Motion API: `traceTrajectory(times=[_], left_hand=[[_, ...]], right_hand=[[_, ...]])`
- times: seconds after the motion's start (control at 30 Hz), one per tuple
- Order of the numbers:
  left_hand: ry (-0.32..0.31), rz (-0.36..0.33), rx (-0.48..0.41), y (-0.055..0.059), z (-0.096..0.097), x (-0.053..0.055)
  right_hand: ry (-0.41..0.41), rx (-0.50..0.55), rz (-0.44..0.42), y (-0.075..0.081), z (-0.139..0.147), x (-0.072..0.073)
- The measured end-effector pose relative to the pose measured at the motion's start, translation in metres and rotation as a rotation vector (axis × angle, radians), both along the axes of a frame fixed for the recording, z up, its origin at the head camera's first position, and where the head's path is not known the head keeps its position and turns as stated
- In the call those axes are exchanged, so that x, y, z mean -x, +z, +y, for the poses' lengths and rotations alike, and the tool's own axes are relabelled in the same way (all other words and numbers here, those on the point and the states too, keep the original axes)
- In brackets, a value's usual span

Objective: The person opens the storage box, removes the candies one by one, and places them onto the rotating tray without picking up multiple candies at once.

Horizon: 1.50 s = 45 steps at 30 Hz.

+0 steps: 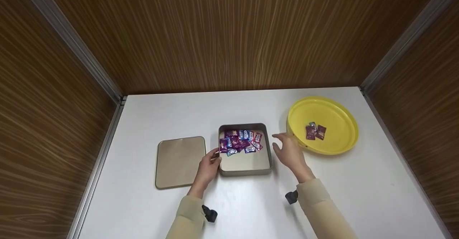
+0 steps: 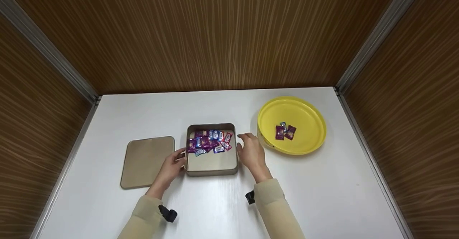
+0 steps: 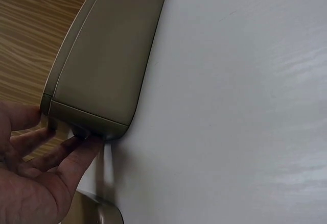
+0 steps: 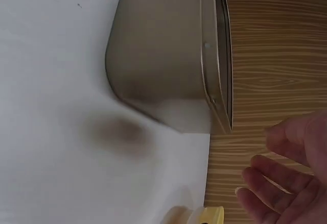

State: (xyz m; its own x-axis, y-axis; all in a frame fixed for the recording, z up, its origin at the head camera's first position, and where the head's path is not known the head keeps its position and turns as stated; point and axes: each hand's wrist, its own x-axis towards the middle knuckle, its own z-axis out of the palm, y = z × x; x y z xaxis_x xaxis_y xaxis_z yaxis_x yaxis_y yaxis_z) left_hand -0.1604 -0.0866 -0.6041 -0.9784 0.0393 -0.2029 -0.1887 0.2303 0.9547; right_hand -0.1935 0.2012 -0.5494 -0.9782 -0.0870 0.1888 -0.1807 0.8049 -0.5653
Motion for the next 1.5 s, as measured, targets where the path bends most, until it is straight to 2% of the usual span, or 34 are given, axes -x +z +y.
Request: traceTrajectory(times=[0.27, 0.5, 0.67, 0.87, 1.13, 1.2, 1.5], left_hand=[[0.005, 0.012, -0.008, 0.001, -0.001, -0.002], [0.005, 0.006, -0.009, 0.0, 0.0, 0.0], [0.015, 0.012, -0.009, 0.0, 0.002, 0.0], [0.019, 0.032, -0.008, 0.001, 0.002, -0.001], [0.02, 0.04, -0.003, 0.002, 0.001, -0.001], [0.02, 0.044, -0.004, 0.001, 0.001, -0.001], [-0.003, 0.027, -0.007, 0.003, -0.001, -0.003]], right_hand=[[0.092, -0.07, 0.034, -0.008, -0.025, -0.004], [0.314, -0.155, 0.131, -0.022, -0.044, -0.002], [0.393, -0.251, 0.128, -0.034, -0.053, 0.001], [0.355, -0.372, 0.116, -0.041, -0.06, 0.004], [0.306, -0.537, -0.007, -0.044, -0.067, 0.006], [0.299, -0.546, -0.016, -0.045, -0.067, 0.006], [0.307, -0.52, 0.059, -0.048, -0.064, 0.006]])
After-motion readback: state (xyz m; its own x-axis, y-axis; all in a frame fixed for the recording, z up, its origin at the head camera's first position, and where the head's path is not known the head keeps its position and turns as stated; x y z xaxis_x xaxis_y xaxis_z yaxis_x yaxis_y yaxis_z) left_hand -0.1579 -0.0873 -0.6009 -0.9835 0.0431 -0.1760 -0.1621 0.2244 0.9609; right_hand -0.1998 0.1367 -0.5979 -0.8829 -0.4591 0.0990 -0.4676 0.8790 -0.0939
